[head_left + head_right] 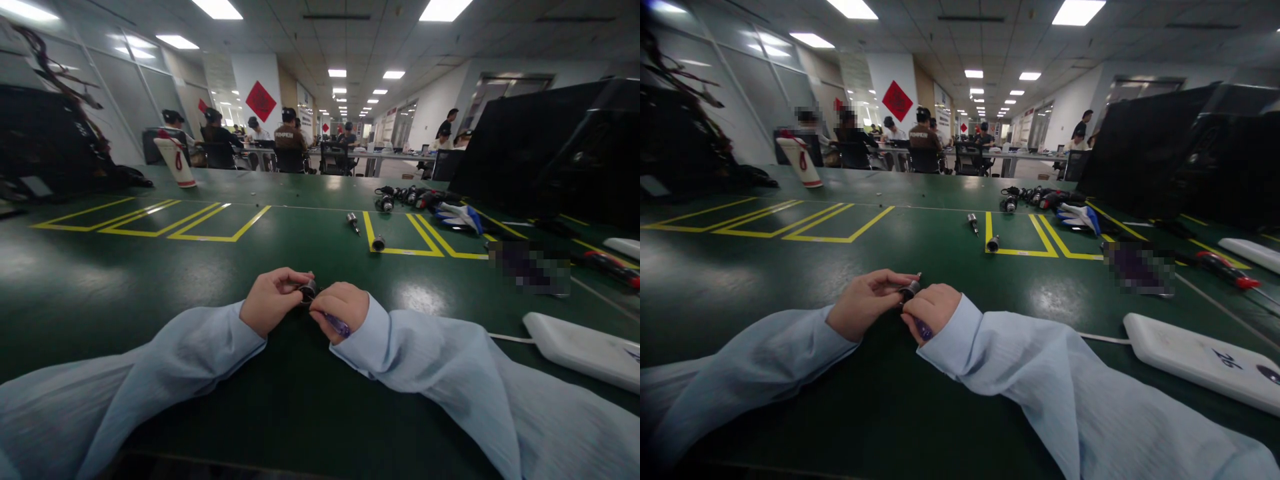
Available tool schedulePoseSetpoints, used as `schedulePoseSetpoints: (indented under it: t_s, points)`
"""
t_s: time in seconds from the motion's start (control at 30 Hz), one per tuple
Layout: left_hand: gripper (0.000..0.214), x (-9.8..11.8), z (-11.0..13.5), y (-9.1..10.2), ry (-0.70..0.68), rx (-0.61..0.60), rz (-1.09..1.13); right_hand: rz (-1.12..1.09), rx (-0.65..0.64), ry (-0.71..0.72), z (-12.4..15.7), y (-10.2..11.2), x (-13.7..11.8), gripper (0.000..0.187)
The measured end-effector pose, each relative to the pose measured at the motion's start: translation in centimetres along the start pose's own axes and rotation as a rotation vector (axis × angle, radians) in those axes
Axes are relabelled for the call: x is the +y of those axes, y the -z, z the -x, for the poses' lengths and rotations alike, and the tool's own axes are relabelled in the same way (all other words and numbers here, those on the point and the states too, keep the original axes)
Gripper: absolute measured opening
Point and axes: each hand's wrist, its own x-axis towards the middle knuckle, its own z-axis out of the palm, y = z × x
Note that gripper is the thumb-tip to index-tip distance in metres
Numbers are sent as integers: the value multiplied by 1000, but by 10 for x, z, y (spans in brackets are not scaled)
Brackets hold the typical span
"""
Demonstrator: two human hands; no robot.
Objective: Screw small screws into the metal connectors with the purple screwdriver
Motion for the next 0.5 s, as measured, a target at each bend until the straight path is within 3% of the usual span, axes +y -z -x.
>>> schedulePoseSetpoints:
  t_s: [0.5]
  points:
    - [19,8,2,-3,56,57,56,-28,-47,43,3,1,0,7]
